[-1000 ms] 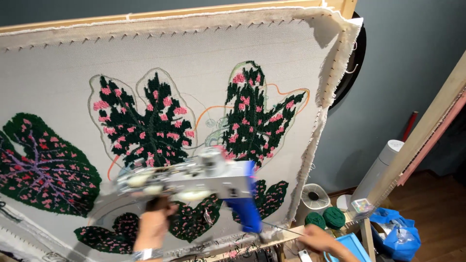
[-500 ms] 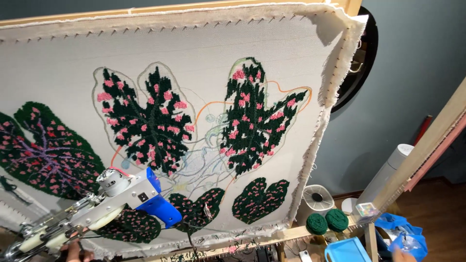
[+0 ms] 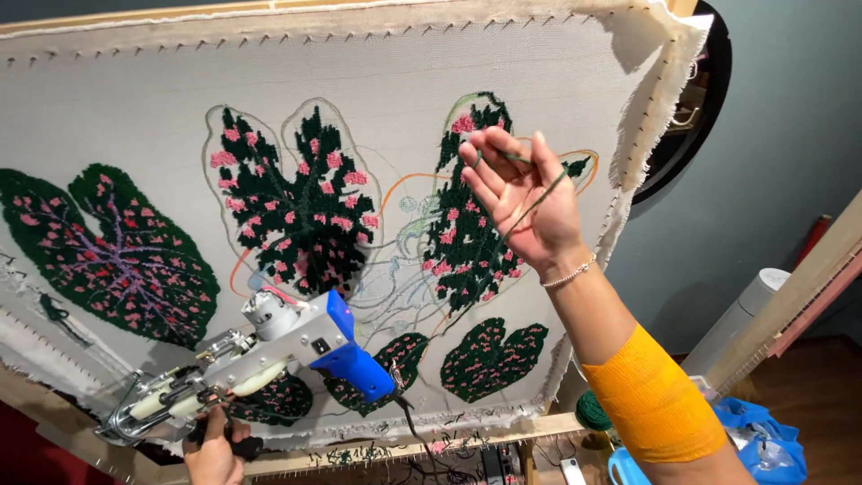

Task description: Use a tufting gun to create a rug with a leaf pattern on a vertical frame.

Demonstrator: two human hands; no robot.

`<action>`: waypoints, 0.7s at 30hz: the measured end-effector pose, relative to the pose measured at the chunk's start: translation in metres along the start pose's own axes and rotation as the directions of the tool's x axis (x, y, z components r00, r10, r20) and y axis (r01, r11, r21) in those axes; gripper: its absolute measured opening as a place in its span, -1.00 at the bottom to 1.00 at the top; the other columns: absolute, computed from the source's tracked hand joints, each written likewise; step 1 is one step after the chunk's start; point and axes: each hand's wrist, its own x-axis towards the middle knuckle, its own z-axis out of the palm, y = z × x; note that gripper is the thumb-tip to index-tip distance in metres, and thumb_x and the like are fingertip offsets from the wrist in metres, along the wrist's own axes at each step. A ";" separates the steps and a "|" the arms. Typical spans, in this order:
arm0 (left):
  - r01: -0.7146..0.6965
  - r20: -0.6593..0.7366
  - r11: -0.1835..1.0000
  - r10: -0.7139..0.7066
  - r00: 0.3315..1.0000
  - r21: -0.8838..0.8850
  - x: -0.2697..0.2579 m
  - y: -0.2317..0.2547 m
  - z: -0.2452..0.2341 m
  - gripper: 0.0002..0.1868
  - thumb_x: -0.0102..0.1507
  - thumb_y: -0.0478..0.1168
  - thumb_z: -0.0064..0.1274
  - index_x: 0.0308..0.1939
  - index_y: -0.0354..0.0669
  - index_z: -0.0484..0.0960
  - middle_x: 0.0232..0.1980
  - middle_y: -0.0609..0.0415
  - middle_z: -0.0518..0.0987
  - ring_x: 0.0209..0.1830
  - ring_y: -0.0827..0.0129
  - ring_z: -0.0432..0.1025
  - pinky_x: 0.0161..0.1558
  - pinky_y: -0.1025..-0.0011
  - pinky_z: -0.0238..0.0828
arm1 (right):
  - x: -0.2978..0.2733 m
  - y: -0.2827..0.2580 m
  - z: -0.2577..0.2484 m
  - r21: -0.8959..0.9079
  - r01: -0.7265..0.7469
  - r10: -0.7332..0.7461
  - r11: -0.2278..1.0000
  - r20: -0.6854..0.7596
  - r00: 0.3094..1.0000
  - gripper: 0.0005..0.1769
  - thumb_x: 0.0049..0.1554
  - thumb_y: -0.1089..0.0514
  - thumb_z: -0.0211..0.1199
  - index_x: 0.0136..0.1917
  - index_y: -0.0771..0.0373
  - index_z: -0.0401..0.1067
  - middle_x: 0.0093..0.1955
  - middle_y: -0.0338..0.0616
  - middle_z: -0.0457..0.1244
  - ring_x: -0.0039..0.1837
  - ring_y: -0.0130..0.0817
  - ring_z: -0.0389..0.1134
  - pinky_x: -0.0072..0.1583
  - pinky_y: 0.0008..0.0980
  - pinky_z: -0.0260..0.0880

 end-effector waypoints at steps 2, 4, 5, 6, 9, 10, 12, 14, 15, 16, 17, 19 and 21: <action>0.019 -0.014 1.000 -0.019 1.000 0.012 0.005 -0.008 -0.020 -0.80 0.49 -0.29 -0.11 0.15 -0.28 0.50 -0.03 -0.01 0.61 -0.60 0.41 0.17 -0.52 0.28 0.18 | -0.003 0.006 -0.005 0.057 -0.026 0.022 0.998 0.064 0.998 -0.42 0.46 -0.12 -0.17 0.35 0.41 0.37 0.36 0.11 0.32 0.49 -0.02 0.26 0.53 -0.02 0.25; -0.002 0.021 1.000 0.002 1.000 0.023 0.012 -0.019 -0.046 -0.77 0.51 -0.29 -0.11 0.23 -0.22 0.47 -0.22 0.00 0.48 -0.58 0.41 0.16 -0.50 0.29 0.20 | -0.015 0.013 -0.021 -0.129 -0.111 0.106 0.985 -0.046 0.993 -0.41 0.38 -0.15 -0.14 0.28 0.39 0.40 0.27 0.03 0.37 0.39 -0.07 0.35 0.45 -0.11 0.33; -0.002 0.019 1.000 0.002 1.000 0.024 0.022 -0.027 -0.061 -0.77 0.51 -0.29 -0.11 0.23 -0.22 0.47 -0.22 0.00 0.48 -0.58 0.41 0.16 -0.50 0.29 0.20 | -0.026 0.015 -0.040 -0.128 -0.113 0.108 0.985 -0.046 0.993 -0.41 0.38 -0.15 -0.14 0.28 0.39 0.40 0.27 0.03 0.37 0.39 -0.07 0.35 0.45 -0.11 0.33; 0.038 0.004 0.999 -0.038 0.999 -0.001 0.031 -0.035 -0.077 -0.78 0.52 -0.29 -0.10 0.23 -0.25 0.48 -0.27 0.00 0.45 -0.56 0.41 0.18 -0.50 0.31 0.20 | -0.037 0.018 -0.058 -0.319 -0.241 0.214 0.917 -0.120 0.970 -0.41 0.36 -0.17 -0.08 0.23 0.40 0.43 0.18 0.03 0.39 0.28 -0.14 0.39 0.36 -0.18 0.37; 0.033 -0.008 0.999 -0.033 0.999 -0.004 0.020 -0.013 -0.065 -0.78 0.47 -0.35 -0.10 0.19 -0.25 0.47 -0.23 0.04 0.48 -0.52 0.41 0.22 -0.49 0.35 0.19 | -0.073 0.018 -0.102 -0.480 -0.448 0.369 0.754 -0.255 0.894 -0.44 0.33 -0.18 0.02 0.13 0.40 0.47 0.06 0.02 0.40 0.11 -0.24 0.45 0.23 -0.27 0.46; -0.013 -0.001 1.000 0.013 1.000 0.018 0.009 0.002 -0.051 -0.76 0.41 -0.41 -0.11 0.16 -0.22 0.45 -0.15 0.07 0.54 -0.50 0.42 0.24 -0.50 0.37 0.19 | -0.087 0.018 -0.115 -0.473 -0.524 0.431 0.709 -0.298 0.852 -0.47 0.31 -0.16 0.06 0.08 0.40 0.47 0.02 0.01 0.40 0.07 -0.27 0.46 0.19 -0.28 0.51; -0.025 0.015 1.000 0.024 1.000 0.007 0.004 0.006 -0.034 -0.80 0.42 -0.41 -0.09 0.12 -0.24 0.47 -0.17 0.07 0.53 -0.48 0.42 0.27 -0.49 0.39 0.19 | -0.096 0.005 -0.110 -0.482 -0.558 0.445 0.676 -0.336 0.830 -0.51 0.29 -0.12 0.08 0.06 0.40 0.49 0.00 0.01 0.40 0.04 -0.29 0.46 0.16 -0.30 0.50; -0.036 0.030 0.999 0.036 0.999 -0.006 0.001 0.004 -0.019 -0.84 0.44 -0.41 -0.06 0.09 -0.25 0.49 -0.19 0.08 0.52 -0.46 0.42 0.29 -0.49 0.40 0.19 | -0.103 -0.006 -0.110 -0.490 -0.590 0.458 0.641 -0.372 0.807 -0.54 0.28 -0.08 0.10 0.04 0.40 0.50 -0.03 0.01 0.40 0.02 -0.30 0.45 0.13 -0.32 0.50; 0.003 0.054 0.999 -0.001 0.999 -0.037 0.001 0.000 -0.012 -0.86 0.41 -0.40 -0.04 0.05 -0.24 0.51 -0.26 0.06 0.50 -0.51 0.43 0.27 -0.49 0.40 0.23 | -0.106 -0.010 -0.111 -0.422 -0.557 0.428 0.715 -0.366 0.826 -0.55 0.27 -0.07 0.09 0.04 0.39 0.51 -0.04 -0.01 0.41 0.00 -0.32 0.45 0.11 -0.34 0.48; 0.042 0.079 0.997 -0.037 0.996 -0.066 0.000 -0.004 -0.005 -0.87 0.39 -0.40 -0.01 0.01 -0.23 0.54 -0.34 0.05 0.47 -0.55 0.43 0.26 -0.50 0.40 0.27 | -0.109 -0.014 -0.112 -0.351 -0.517 0.396 0.781 -0.362 0.844 -0.56 0.27 -0.06 0.08 0.03 0.38 0.52 -0.06 -0.03 0.41 -0.01 -0.33 0.45 0.08 -0.37 0.47; 0.042 0.078 0.997 -0.036 0.996 -0.067 -0.003 -0.006 0.003 -0.87 0.39 -0.40 -0.01 0.01 -0.23 0.54 -0.34 0.05 0.47 -0.55 0.43 0.26 -0.50 0.40 0.27 | -0.110 -0.009 -0.107 -0.351 -0.517 0.396 0.780 -0.362 0.844 -0.56 0.27 -0.06 0.08 0.03 0.38 0.52 -0.06 -0.03 0.41 -0.01 -0.33 0.45 0.08 -0.37 0.47; 0.114 0.116 0.993 -0.110 0.987 -0.027 -0.009 -0.009 0.019 -0.93 0.39 -0.38 -0.01 -0.08 -0.29 0.55 -0.39 0.02 0.47 -0.55 0.42 0.30 -0.41 0.36 0.42 | -0.113 0.000 -0.097 -0.378 -0.479 0.368 0.793 -0.330 0.869 -0.59 0.24 0.00 0.10 0.03 0.41 0.52 -0.07 -0.06 0.41 -0.01 -0.34 0.46 0.08 -0.37 0.48; 0.135 0.108 0.991 -0.131 0.985 -0.028 -0.010 -0.015 0.034 -0.95 0.37 -0.38 -0.01 -0.10 -0.27 0.54 -0.40 0.05 0.47 -0.57 0.44 0.28 -0.46 0.39 0.32 | -0.127 0.020 -0.121 -0.633 -0.496 0.408 0.594 -0.295 0.864 -0.63 0.21 0.05 0.13 0.04 0.40 0.53 -0.07 -0.06 0.42 -0.02 -0.31 0.46 0.07 -0.34 0.49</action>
